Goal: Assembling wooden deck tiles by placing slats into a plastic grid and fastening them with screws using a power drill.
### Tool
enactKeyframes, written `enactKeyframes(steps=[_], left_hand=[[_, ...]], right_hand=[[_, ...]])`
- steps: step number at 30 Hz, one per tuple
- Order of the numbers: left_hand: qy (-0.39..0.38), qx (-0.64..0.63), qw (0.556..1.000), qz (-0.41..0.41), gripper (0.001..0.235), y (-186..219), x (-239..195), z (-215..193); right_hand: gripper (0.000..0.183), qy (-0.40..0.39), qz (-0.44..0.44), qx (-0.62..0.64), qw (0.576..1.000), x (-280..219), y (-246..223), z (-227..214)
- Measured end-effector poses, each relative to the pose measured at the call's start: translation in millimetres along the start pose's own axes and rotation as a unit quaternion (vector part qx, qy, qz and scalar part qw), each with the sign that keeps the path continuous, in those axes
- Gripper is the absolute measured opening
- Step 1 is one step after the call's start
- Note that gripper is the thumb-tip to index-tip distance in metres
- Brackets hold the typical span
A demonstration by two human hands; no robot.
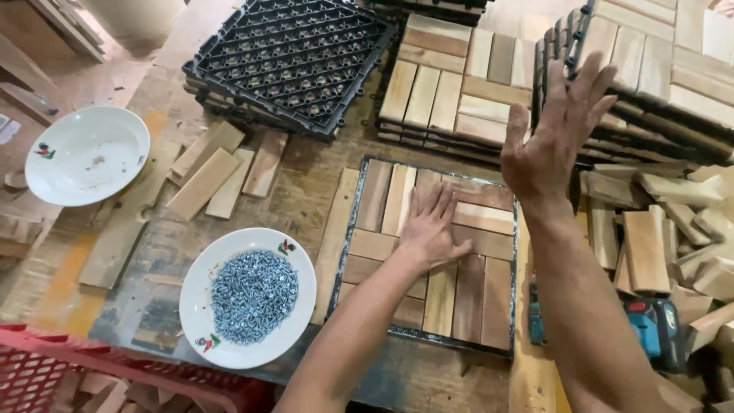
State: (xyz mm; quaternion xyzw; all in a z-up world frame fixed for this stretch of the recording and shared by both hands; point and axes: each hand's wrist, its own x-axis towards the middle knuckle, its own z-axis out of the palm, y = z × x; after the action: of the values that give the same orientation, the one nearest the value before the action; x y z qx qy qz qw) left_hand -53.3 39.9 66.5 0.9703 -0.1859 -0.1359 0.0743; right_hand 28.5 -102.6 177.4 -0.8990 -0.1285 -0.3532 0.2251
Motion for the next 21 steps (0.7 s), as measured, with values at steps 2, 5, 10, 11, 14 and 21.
enactKeyframes(steps=[2,5,10,11,14,21], left_hand=[[-0.015,-0.001,1.000,0.000,0.106,3.5,-1.7,-8.0],[-0.031,0.004,1.000,0.002,0.108,5.3,-1.6,-7.3],[-0.001,0.019,1.000,0.010,0.107,2.6,9.5,7.5],[0.065,-0.011,0.998,0.012,0.105,2.2,10.3,16.2],[0.137,-0.043,0.990,0.000,0.103,-0.5,10.5,24.7],[0.321,-0.150,0.934,-0.038,0.089,-3.0,6.1,24.4]], right_hand=[[0.062,0.081,-0.034,0.007,0.996,11.9,8.1,12.7],[0.061,0.178,-0.056,0.021,0.982,21.3,12.7,38.8],[0.062,0.183,-0.047,0.015,0.982,-18.5,30.2,99.5],[0.073,0.086,-0.036,-0.036,0.995,-42.3,43.7,119.9],[0.068,0.027,-0.090,-0.099,0.991,-64.9,61.4,137.9],[0.018,-0.072,-0.092,-0.075,0.990,-124.7,101.7,149.9]])
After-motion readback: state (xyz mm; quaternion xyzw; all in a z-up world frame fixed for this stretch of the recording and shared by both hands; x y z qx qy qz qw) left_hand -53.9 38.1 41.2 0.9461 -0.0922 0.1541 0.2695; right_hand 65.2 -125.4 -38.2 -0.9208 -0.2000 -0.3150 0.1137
